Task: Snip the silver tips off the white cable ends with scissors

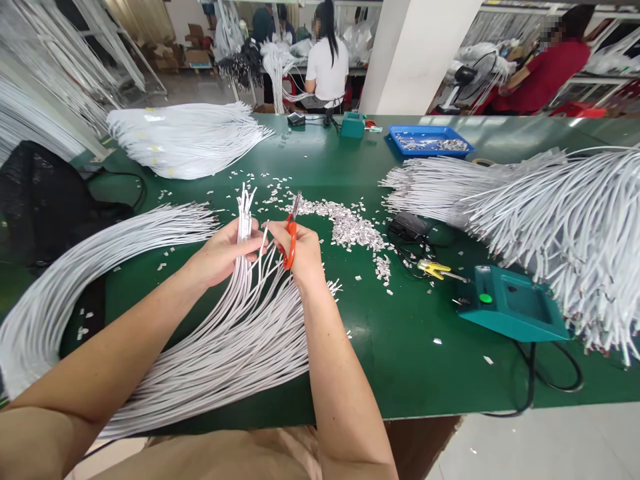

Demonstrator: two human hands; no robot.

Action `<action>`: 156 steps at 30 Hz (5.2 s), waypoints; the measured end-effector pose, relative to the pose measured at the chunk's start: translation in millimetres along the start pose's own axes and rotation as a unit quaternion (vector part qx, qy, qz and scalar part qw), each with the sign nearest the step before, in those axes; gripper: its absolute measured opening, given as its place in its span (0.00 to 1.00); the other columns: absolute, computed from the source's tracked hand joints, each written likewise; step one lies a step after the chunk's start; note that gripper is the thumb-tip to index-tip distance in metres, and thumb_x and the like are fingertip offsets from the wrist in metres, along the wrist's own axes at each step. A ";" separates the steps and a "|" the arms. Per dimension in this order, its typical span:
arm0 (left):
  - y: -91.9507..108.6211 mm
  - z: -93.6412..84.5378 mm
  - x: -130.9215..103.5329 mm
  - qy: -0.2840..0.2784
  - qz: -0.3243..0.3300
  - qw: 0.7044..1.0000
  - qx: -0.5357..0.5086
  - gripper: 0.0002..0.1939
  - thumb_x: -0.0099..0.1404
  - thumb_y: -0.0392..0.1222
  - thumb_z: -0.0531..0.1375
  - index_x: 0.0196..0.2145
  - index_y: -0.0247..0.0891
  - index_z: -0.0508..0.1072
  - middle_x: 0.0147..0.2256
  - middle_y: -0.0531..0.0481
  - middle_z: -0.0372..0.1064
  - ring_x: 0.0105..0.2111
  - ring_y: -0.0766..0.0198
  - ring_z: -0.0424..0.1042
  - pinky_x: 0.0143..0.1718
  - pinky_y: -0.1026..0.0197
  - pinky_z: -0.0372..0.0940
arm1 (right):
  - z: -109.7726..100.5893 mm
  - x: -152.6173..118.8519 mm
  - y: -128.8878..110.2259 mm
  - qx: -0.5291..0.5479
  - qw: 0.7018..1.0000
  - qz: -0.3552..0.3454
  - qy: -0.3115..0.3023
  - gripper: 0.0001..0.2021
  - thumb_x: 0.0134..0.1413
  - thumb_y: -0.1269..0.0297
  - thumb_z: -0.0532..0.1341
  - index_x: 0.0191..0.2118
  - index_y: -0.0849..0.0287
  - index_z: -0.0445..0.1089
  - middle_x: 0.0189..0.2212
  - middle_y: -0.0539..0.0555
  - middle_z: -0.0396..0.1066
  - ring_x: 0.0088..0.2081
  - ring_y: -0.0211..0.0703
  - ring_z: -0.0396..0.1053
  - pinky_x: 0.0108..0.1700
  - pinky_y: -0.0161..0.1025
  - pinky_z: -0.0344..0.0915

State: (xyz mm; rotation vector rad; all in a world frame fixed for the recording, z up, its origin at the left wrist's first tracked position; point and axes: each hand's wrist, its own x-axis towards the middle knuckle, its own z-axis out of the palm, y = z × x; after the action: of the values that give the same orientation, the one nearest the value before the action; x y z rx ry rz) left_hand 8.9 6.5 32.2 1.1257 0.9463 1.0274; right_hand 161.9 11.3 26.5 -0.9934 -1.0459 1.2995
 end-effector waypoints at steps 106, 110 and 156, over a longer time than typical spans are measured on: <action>1.0 -21.2 4.7 0.112 0.036 0.978 0.175 0.16 0.49 0.46 0.71 0.34 0.37 0.78 0.30 0.51 0.73 0.27 0.66 0.67 0.34 0.59 0.62 | -15.2 4.3 9.9 -0.538 0.831 -0.141 -0.030 0.17 0.55 0.53 0.63 0.23 0.59 0.66 0.27 0.50 0.67 0.27 0.37 0.60 0.30 0.36 0.51; 1.6 -18.5 3.3 0.096 0.064 0.975 0.192 0.12 0.51 0.44 0.70 0.33 0.37 0.79 0.31 0.50 0.74 0.28 0.66 0.68 0.33 0.60 0.62 | -12.5 1.6 8.7 -0.547 0.826 -0.128 -0.040 0.16 0.56 0.52 0.61 0.24 0.58 0.68 0.27 0.51 0.67 0.28 0.38 0.61 0.29 0.36 0.50; -5.2 -7.8 -0.6 0.001 0.040 0.996 0.081 0.26 0.59 0.45 0.65 0.54 0.35 0.69 0.30 0.49 0.74 0.30 0.64 0.71 0.31 0.61 0.61 | 5.4 2.2 10.1 0.084 0.995 0.059 -0.008 0.08 0.37 0.62 0.69 0.25 0.60 0.74 0.17 0.44 0.63 0.22 0.33 0.59 0.29 0.36 0.58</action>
State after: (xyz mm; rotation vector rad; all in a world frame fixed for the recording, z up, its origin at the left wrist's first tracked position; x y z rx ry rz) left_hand 2.1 7.2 25.7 1.3061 1.0066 1.0303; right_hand 154.1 13.7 18.2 -0.9284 -0.8848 1.4695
